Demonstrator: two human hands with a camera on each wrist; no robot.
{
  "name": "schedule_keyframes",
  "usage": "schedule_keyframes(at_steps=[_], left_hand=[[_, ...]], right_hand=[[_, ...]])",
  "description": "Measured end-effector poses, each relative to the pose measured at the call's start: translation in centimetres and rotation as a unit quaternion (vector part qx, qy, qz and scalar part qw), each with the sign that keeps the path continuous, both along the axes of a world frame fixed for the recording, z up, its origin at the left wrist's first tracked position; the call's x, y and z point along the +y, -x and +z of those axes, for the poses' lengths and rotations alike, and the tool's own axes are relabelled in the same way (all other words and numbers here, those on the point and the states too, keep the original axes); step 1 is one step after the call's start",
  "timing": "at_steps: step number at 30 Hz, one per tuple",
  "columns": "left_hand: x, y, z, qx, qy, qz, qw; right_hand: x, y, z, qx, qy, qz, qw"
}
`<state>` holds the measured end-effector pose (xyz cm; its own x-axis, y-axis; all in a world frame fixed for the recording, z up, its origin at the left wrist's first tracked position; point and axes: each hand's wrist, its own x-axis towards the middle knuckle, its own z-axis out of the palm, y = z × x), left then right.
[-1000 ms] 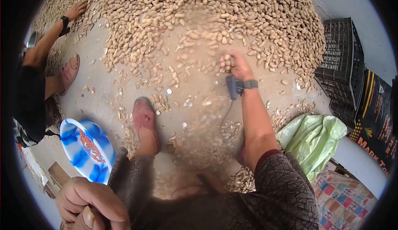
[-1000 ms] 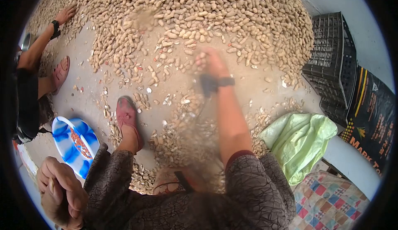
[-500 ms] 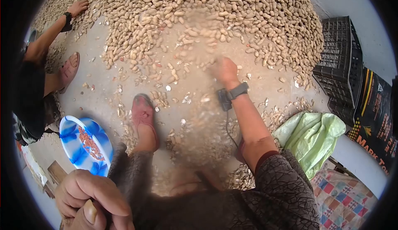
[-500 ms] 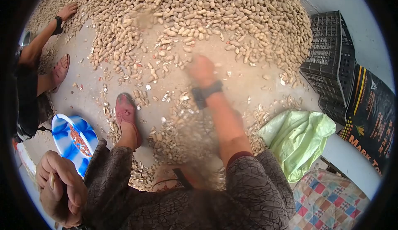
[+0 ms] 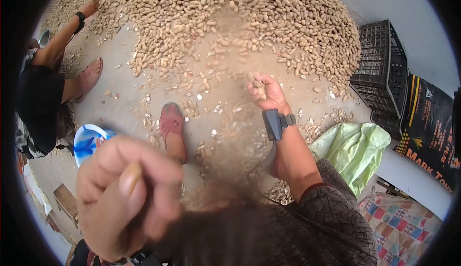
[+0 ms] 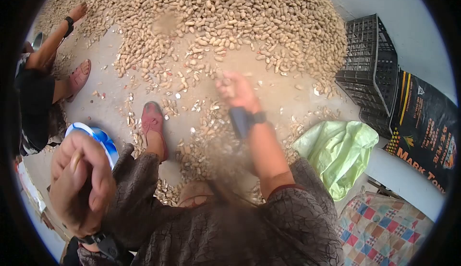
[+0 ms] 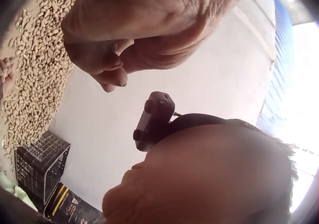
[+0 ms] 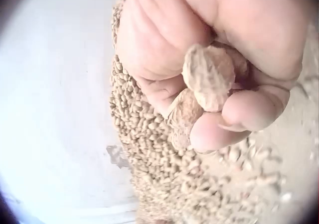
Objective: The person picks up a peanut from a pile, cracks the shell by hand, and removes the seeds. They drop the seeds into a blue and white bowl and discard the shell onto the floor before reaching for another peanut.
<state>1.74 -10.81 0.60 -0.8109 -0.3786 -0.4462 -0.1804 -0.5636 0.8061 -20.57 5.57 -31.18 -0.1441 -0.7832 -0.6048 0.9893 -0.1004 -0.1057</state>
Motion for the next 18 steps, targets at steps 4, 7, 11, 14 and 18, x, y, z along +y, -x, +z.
schedule_keyframes(at_steps=[4,7,11,14,18], left_hand=[[1.0,0.1,1.2,-0.035,0.022,0.013,0.999],[1.2,0.0,0.5,-0.008,0.023,0.022,0.999],[0.7,-0.3,-1.0,0.008,0.025,-0.015,1.0],[0.6,-0.4,-1.9,0.042,0.065,-0.058,0.995],[2.4,-0.1,-2.1,0.044,0.135,-0.087,0.986]], right_hand=[[-0.5,-3.2,6.7,-0.002,0.03,0.004,1.0],[-1.0,-5.2,11.4,-0.03,0.099,0.014,0.995],[-1.1,-7.4,17.5,0.003,0.173,0.023,0.985],[-1.0,-8.9,21.7,0.035,0.153,0.031,0.987],[-0.3,-10.7,25.8,0.094,0.166,0.052,0.98]])
